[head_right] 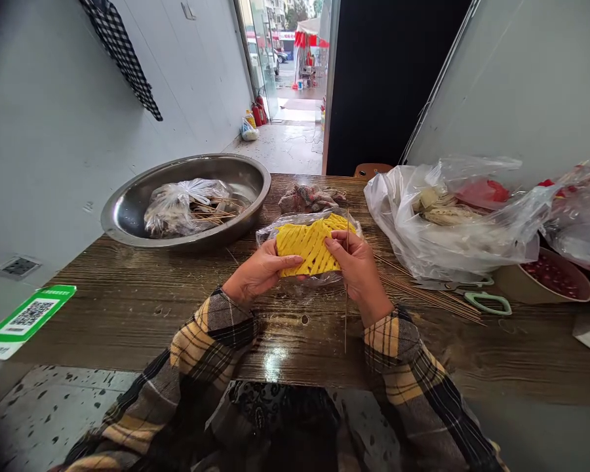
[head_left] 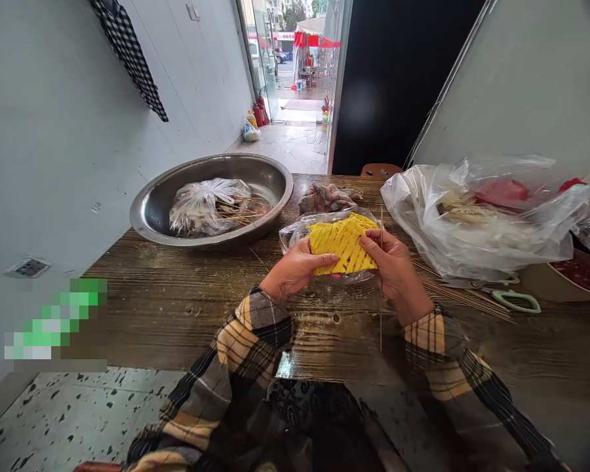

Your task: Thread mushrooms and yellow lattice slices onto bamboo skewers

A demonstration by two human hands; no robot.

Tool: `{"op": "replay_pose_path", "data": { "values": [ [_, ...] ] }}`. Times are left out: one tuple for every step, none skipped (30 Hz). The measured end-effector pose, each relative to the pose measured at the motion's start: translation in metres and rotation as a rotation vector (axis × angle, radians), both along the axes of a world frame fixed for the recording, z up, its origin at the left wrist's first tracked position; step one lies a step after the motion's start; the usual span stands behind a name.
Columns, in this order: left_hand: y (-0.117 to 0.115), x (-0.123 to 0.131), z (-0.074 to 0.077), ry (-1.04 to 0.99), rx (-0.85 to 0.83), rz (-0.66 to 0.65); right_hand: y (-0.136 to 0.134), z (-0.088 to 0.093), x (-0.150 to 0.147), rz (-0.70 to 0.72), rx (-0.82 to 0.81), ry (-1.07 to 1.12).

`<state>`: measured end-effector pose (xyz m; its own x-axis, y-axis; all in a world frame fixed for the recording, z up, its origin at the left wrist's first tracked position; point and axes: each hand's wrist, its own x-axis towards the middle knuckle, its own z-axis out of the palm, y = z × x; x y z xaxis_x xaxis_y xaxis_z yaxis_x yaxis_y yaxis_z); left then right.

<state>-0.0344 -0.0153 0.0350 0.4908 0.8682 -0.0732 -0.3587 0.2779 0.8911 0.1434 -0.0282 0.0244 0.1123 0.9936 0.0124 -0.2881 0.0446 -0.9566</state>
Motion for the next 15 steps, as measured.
{"op": "replay_pose_path", "data": {
  "values": [
    [0.000, 0.001, 0.000, -0.010, -0.001, 0.011, 0.000, 0.000, 0.000, -0.003, -0.006, -0.010],
    [0.000, 0.001, -0.001, -0.019, -0.001, 0.023, 0.000, 0.000, -0.001, -0.005, -0.011, -0.021],
    [0.000, 0.002, -0.001, -0.027, -0.001, 0.036, 0.000, 0.000, -0.001, -0.005, -0.016, -0.033],
    [0.000, 0.003, -0.001, -0.032, 0.000, 0.050, 0.000, 0.000, -0.001, -0.005, -0.017, -0.050],
    [0.000, 0.003, -0.002, -0.036, 0.000, 0.064, -0.001, 0.000, 0.000, -0.002, -0.016, -0.080],
    [0.000, 0.003, -0.002, -0.038, 0.000, 0.079, -0.001, 0.000, 0.001, 0.002, -0.010, -0.120],
    [0.001, 0.003, -0.002, -0.041, -0.001, 0.093, -0.001, 0.000, 0.003, 0.002, 0.000, -0.163],
    [0.001, 0.002, -0.002, -0.047, -0.001, 0.105, -0.002, 0.001, 0.005, 0.000, 0.017, -0.206],
    [0.001, 0.002, -0.002, -0.055, -0.003, 0.117, -0.003, 0.001, 0.008, -0.005, 0.039, -0.241],
    [0.002, 0.001, -0.002, -0.065, -0.004, 0.127, -0.004, 0.002, 0.010, -0.009, 0.064, -0.262],
    [0.003, 0.001, -0.002, -0.076, -0.006, 0.137, -0.005, 0.002, 0.013, -0.011, 0.088, -0.276],
    [0.003, 0.000, -0.002, -0.086, -0.007, 0.145, -0.007, 0.002, 0.015, -0.006, 0.109, -0.291],
    [0.004, 0.000, -0.003, -0.097, -0.008, 0.155, -0.008, 0.002, 0.017, 0.009, 0.125, -0.319],
    [0.004, 0.000, -0.003, -0.106, -0.009, 0.165, -0.010, 0.002, 0.018, 0.029, 0.140, -0.362],
    [0.005, -0.001, -0.003, -0.114, -0.010, 0.174, -0.012, 0.002, 0.019, 0.053, 0.152, -0.417]
  ]
}}
